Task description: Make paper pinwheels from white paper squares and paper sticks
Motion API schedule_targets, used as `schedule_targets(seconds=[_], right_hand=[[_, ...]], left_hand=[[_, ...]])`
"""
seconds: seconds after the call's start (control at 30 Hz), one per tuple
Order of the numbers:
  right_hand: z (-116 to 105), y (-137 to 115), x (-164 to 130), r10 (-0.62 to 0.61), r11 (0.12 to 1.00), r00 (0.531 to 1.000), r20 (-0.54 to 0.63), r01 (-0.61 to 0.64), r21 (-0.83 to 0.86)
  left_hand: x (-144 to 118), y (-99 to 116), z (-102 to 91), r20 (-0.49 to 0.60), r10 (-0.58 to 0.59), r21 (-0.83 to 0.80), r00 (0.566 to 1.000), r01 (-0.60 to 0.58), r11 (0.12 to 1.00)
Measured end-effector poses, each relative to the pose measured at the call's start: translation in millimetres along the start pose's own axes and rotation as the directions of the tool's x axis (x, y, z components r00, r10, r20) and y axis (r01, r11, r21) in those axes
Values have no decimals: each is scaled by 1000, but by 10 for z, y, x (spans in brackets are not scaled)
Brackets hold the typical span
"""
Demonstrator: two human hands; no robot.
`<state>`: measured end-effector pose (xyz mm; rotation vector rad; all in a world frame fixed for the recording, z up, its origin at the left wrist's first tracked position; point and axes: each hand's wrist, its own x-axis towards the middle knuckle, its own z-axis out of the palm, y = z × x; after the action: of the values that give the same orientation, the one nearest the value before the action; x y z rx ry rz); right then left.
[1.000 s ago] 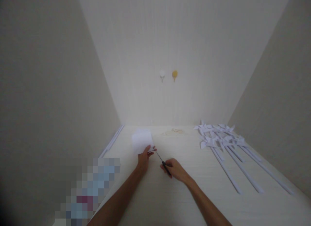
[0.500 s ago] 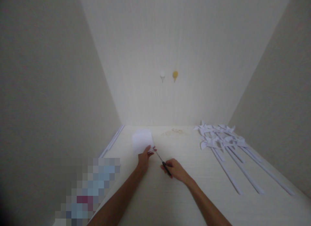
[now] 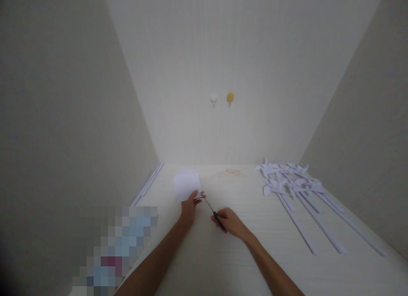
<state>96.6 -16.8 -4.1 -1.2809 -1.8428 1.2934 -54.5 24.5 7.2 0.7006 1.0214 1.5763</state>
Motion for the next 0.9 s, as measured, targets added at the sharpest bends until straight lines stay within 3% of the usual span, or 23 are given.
schedule_targets(seconds=[0.3,0.43,0.57,0.67,0.77,0.9], right_hand=[[3,-31,-6,4,997,999,-33,-7,-79],[11,10,8,8,993,998,-56,-14,-118],[32,33,33,7,999,997,-75,-11,-51],[39,15,56,-19,994,979,-202,41,106],[20,-26,62,-16,967,927,-375,110,230],[-15,-69,46,39,932,870,-492,146,332]], left_hand=[[9,-17,1,12,8,-13,1000,-8,1000],[31,-9,0,-38,7,-43,999,-9,999],[31,2,-16,-24,24,-55,999,-25,998],[-6,4,-8,43,19,-23,999,-18,1000],[-73,11,29,91,-25,63,996,19,998],[-157,7,79,158,-89,230,983,51,972]])
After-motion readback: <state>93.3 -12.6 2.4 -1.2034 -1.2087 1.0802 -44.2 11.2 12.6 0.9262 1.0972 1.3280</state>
